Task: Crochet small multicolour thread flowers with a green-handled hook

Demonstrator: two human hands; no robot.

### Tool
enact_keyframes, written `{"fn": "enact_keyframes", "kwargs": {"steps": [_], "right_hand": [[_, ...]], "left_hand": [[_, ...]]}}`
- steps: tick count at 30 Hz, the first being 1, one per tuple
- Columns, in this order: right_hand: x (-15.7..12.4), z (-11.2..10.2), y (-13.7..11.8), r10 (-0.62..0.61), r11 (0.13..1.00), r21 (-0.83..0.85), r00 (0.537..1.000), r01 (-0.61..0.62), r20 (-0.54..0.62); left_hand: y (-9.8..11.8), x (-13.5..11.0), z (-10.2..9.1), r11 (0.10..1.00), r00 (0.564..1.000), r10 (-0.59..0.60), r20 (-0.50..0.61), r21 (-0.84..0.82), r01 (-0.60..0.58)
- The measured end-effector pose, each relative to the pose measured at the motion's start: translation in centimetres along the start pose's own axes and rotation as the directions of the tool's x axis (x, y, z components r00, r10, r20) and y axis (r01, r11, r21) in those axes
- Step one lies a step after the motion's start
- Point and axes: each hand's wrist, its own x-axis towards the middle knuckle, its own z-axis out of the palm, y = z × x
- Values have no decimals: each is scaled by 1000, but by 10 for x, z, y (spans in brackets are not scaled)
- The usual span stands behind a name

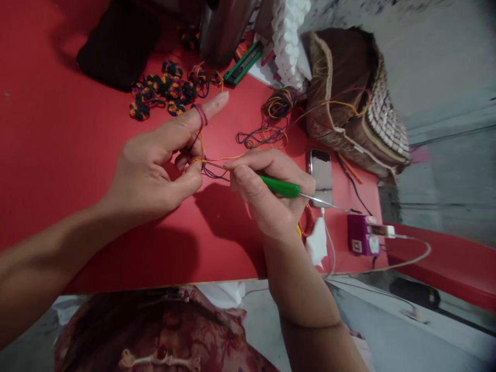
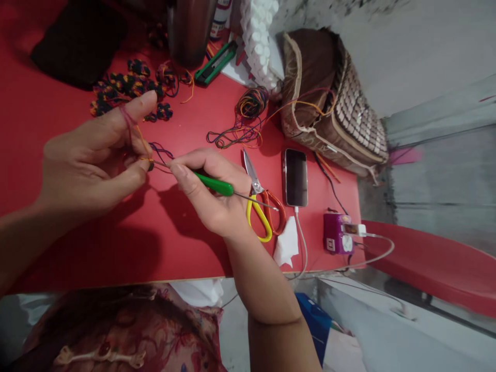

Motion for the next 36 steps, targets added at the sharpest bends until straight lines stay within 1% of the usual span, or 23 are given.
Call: {"fn": "enact_keyframes", "kwargs": {"steps": [1,2,3,5,8,11,12,15,16,20,21,22,23,25,27,28,30,32,34,36], "right_hand": [[1,-1,1,29,999,31,1000,-29,1],[1,-2,2,64,996,68,998,-64,7],[2,-3,3,100,989,112,995,-101,17],[5,-4,4,161,964,210,986,-166,43],[9,-3,3,209,911,346,975,-224,81],[14,-1,4,257,865,414,959,-285,122],[16,0,6,269,851,429,953,-302,138],[19,1,10,271,811,484,944,-329,188],[20,1,11,273,796,500,940,-341,205],[21,4,13,302,752,530,920,-391,251],[21,6,13,300,749,534,920,-391,253],[21,8,13,291,750,539,922,-385,254],[20,10,12,279,751,543,926,-375,253],[18,15,12,284,757,541,930,-367,234],[15,20,12,309,769,531,934,-356,180],[14,22,12,319,783,519,937,-343,140],[12,26,13,316,824,477,947,-306,63],[10,28,14,298,855,440,954,-275,17],[9,28,16,290,872,409,957,-269,11],[8,27,19,301,888,354,953,-292,32]], "left_hand": [[1,1,0,999,1000,31,4,-21,-31],[2,1,0,1000,1000,-4,-1,-28,4],[3,2,-1,997,999,-42,20,-63,43],[5,5,-1,980,994,-97,41,-169,103],[7,7,-2,938,981,-174,85,-289,191],[6,7,-2,892,960,-267,90,-353,281],[5,7,-1,875,956,-278,89,-387,291],[1,6,0,826,962,-241,127,-494,272],[0,6,0,817,962,-232,144,-508,273],[-2,5,1,811,931,-342,126,-460,360],[-1,5,1,808,949,-292,121,-500,312],[-1,4,2,803,957,-262,122,-522,286],[0,4,3,807,961,-259,95,-525,269],[4,3,5,828,938,-336,89,-447,339],[7,1,7,833,921,-383,67,-406,376],[8,0,9,835,921,-386,48,-407,371],[7,-1,10,844,936,-352,-4,-434,316],[5,-2,11,856,947,-317,-52,-445,262],[3,-3,10,865,948,-310,-67,-435,252],[1,-3,10,867,944,-324,-60,-417,271]]}}
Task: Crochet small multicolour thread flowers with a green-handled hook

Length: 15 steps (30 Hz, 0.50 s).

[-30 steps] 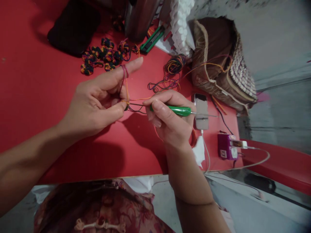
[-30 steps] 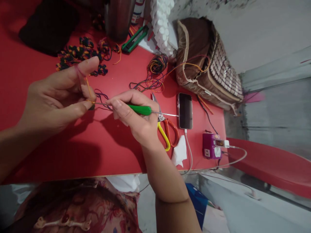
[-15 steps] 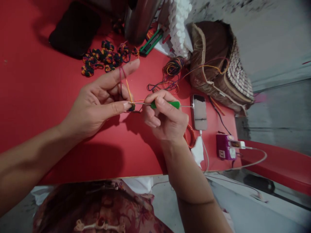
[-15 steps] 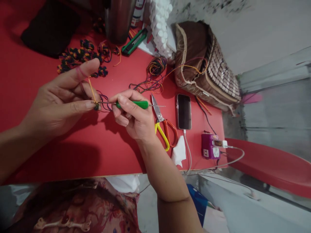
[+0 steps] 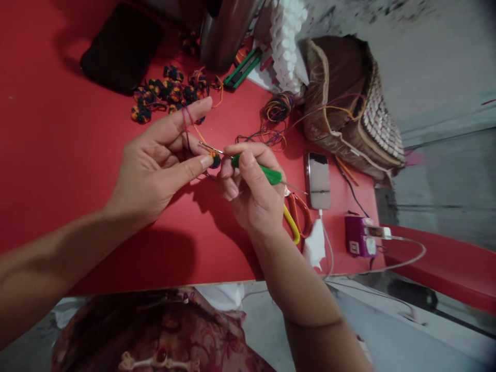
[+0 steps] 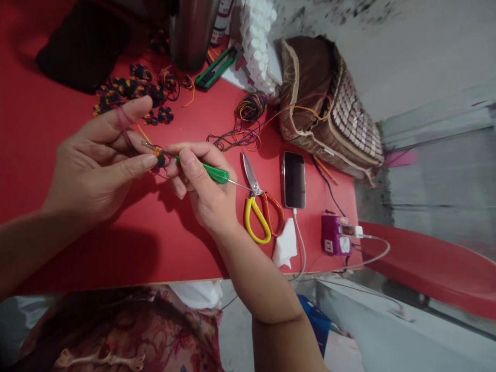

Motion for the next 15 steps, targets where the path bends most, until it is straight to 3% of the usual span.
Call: {"fn": "enact_keyframes", "kwargs": {"steps": [5,8,12,15], "right_hand": [[2,-5,7,-10,992,-125,998,17,58],[2,-5,7,-35,996,-79,996,41,77],[0,-5,7,28,999,-37,998,-26,49],[-3,-6,3,-31,998,65,997,27,65]], "left_hand": [[-2,3,0,1000,999,27,33,-9,-26],[-2,5,-1,999,999,28,38,-30,-27],[-4,7,-8,998,999,-9,42,-56,12],[-9,8,-9,992,999,-22,37,-120,26]]}}
